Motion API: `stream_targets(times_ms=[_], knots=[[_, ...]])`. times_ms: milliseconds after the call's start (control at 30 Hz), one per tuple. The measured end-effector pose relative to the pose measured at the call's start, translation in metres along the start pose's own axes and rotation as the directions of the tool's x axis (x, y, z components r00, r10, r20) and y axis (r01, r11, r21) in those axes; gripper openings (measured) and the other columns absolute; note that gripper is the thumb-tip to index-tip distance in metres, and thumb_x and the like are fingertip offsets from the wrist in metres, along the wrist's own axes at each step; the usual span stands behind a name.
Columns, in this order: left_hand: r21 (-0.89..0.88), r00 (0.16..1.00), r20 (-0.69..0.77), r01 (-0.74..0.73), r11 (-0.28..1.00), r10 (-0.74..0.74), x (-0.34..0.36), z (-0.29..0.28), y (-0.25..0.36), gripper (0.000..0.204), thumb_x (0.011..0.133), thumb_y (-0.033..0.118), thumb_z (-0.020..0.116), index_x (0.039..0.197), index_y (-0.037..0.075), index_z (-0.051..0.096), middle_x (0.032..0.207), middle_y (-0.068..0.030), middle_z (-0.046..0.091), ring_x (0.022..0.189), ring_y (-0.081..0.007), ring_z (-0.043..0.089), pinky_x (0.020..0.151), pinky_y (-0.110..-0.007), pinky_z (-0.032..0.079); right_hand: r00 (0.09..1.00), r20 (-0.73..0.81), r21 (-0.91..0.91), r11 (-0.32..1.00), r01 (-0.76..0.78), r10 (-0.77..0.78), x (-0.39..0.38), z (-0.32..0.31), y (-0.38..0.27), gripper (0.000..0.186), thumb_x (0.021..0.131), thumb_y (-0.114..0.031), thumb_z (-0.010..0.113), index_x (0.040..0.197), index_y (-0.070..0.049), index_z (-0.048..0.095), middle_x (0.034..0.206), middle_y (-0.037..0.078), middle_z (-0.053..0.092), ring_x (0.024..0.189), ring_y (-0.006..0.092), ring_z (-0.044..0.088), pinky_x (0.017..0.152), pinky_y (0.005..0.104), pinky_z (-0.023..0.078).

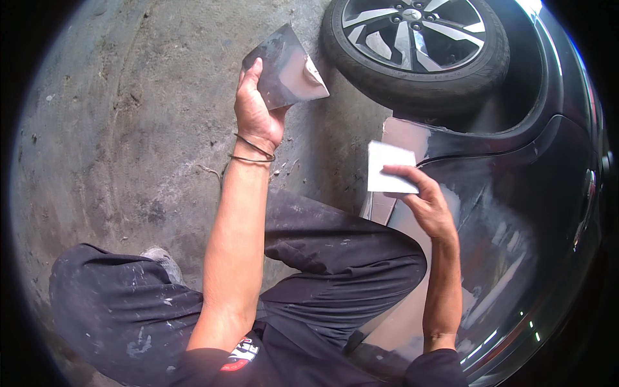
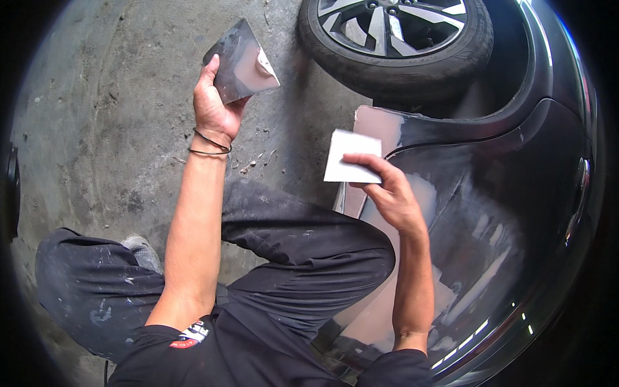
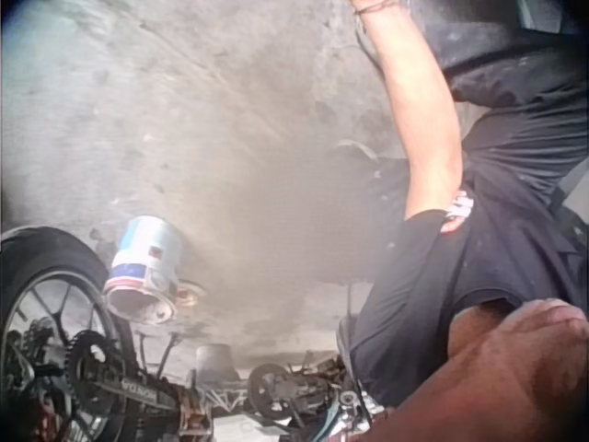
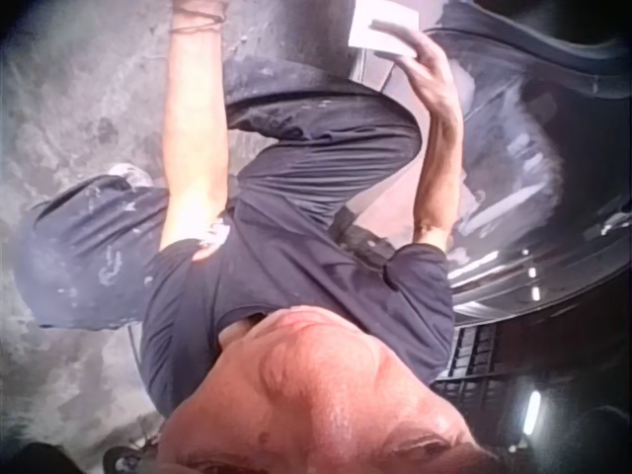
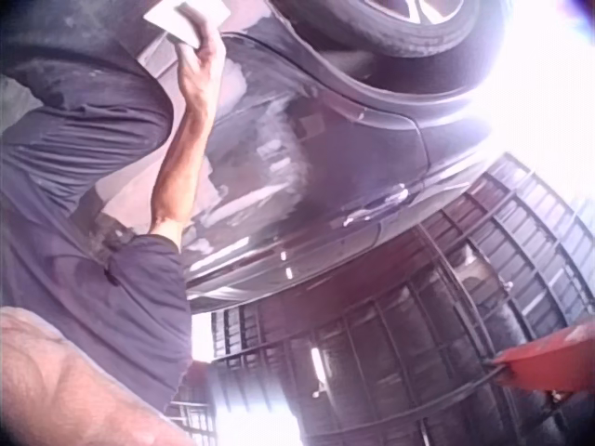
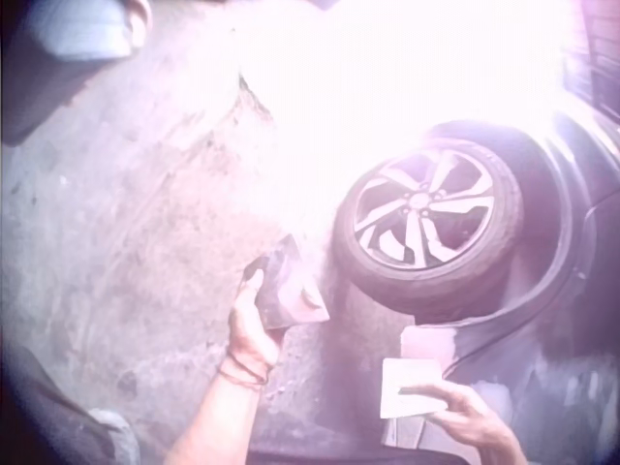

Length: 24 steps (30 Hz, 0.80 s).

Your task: The person applies body filler to a car panel. They mix the putty on a spreader, then apply and smooth it onto a dented section of the car body.

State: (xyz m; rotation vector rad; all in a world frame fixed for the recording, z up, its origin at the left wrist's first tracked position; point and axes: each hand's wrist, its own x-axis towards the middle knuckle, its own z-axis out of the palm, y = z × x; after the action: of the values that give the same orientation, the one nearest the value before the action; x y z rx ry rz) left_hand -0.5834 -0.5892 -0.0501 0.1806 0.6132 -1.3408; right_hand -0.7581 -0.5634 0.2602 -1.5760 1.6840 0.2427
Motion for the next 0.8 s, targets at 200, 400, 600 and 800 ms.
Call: stream_targets(times_ms=[200, 400, 600, 800], knots=[[-0.028, 0.999, -0.037, 0.014, 1.000, -0.015, -0.002, 0.004, 0.003, 0.046, 0.109, 0.040, 0.066, 0.143, 0.009, 0.066, 0.138, -0.0074, 0.074, 0.128, -0.0274, 0.070, 0.108, -0.050, 0.057, 0.991, -0.131, 0.236, 0.972, -0.011, 0.043, 0.000, -0.028, -0.007, 0.069, 0.097, -0.005, 0.076, 0.163, -0.004, 0.053, 0.143, 0.009, 0.065, 0.130, 0.0161, 0.064, 0.113, 0.0375, 0.054], [0.015, 1.000, 0.018, 0.004, 1.000, -0.004, 0.000, 0.003, 0.004, 0.042, 0.108, 0.037, 0.069, 0.143, 0.014, 0.063, 0.138, -0.0063, 0.073, 0.127, -0.0261, 0.070, 0.108, -0.050, 0.057, 0.966, -0.214, 0.176, 0.966, 0.187, -0.148, 0.015, -0.011, -0.013, 0.073, 0.097, 0.004, 0.071, 0.165, -0.012, 0.050, 0.147, 0.008, 0.068, 0.120, 0.0204, 0.073, 0.104, 0.0362, 0.059], [0.042, 1.000, 0.000, -0.007, 0.999, 0.007, 0.002, -0.002, 0.000, 0.039, 0.108, 0.032, 0.065, 0.143, 0.015, 0.061, 0.135, -0.0061, 0.070, 0.123, -0.0247, 0.070, 0.100, -0.050, 0.060, 0.929, -0.228, 0.376, 0.854, 0.360, -0.291, 0.022, -0.044, -0.021, 0.037, 0.112, -0.006, 0.064, 0.148, -0.008, 0.063, 0.137, 0.011, 0.074, 0.124, 0.0264, 0.074, 0.102, 0.0518, 0.066], [0.071, 1.000, 0.003, -0.025, 0.997, 0.025, 0.000, -0.002, -0.006, 0.039, 0.107, 0.035, 0.066, 0.140, 0.014, 0.063, 0.130, -0.0063, 0.072, 0.120, -0.0248, 0.071, 0.099, -0.051, 0.061, 0.858, 0.336, -0.942, -0.142, 0.304, -0.388, 0.040, -0.050, -0.028, 0.042, 0.095, -0.013, 0.075, 0.128, -0.037, 0.084, 0.141, -0.010, 0.076, 0.156, 0.0227, 0.050, 0.136, 0.0584, 0.019]])
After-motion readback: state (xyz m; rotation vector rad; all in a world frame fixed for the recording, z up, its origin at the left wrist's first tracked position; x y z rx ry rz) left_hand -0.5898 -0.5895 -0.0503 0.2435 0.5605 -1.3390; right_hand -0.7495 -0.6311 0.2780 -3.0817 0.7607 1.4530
